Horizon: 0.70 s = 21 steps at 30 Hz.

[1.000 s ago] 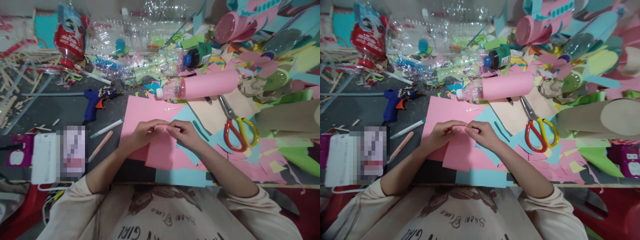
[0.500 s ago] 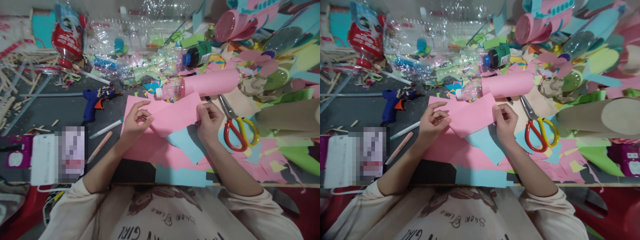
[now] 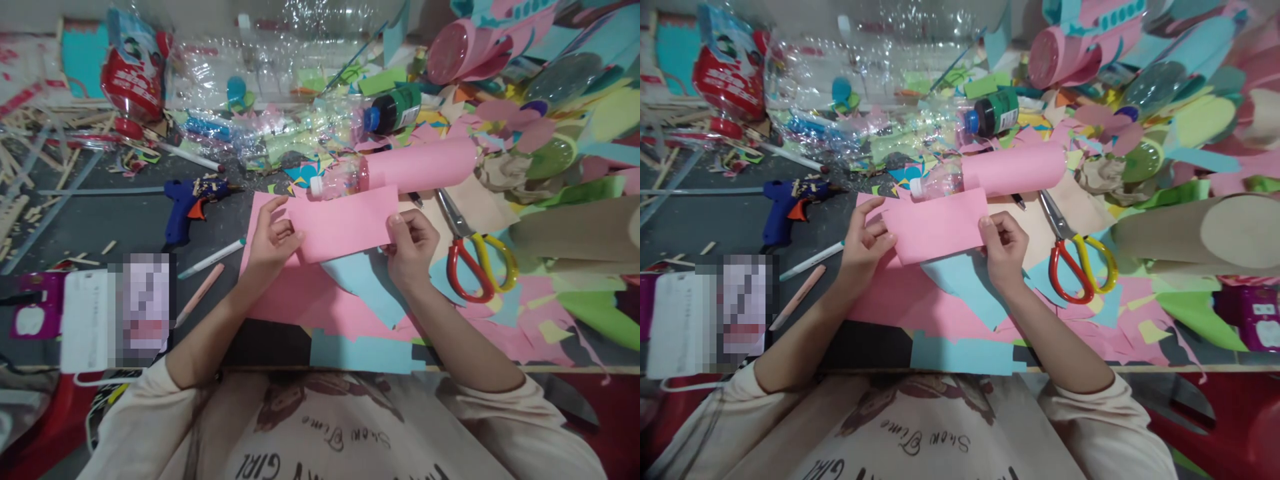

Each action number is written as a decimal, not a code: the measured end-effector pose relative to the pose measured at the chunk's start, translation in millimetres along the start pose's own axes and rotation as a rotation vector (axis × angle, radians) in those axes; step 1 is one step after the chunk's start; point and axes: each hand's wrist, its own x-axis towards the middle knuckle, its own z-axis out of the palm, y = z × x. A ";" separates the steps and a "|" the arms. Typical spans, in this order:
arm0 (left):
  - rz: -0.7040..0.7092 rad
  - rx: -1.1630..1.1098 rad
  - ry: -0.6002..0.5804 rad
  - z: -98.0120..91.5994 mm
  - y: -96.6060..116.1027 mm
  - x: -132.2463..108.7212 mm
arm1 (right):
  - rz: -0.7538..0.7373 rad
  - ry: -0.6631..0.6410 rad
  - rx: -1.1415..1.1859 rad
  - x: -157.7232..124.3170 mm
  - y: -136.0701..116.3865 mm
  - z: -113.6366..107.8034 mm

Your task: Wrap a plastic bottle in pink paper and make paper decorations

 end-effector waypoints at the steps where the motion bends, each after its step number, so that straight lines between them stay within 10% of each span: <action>1: -0.022 -0.003 -0.022 0.5 0.7 -0.8 | -0.011 0.003 0.007 0.8 0.4 -0.6; 15: 0.296 0.135 0.218 1.0 1.1 2.0 | -0.023 -0.004 0.068 2.3 3.3 1.5; 21: 0.311 0.258 0.103 4.5 4.8 0.1 | -0.025 0.019 0.032 1.8 3.6 0.2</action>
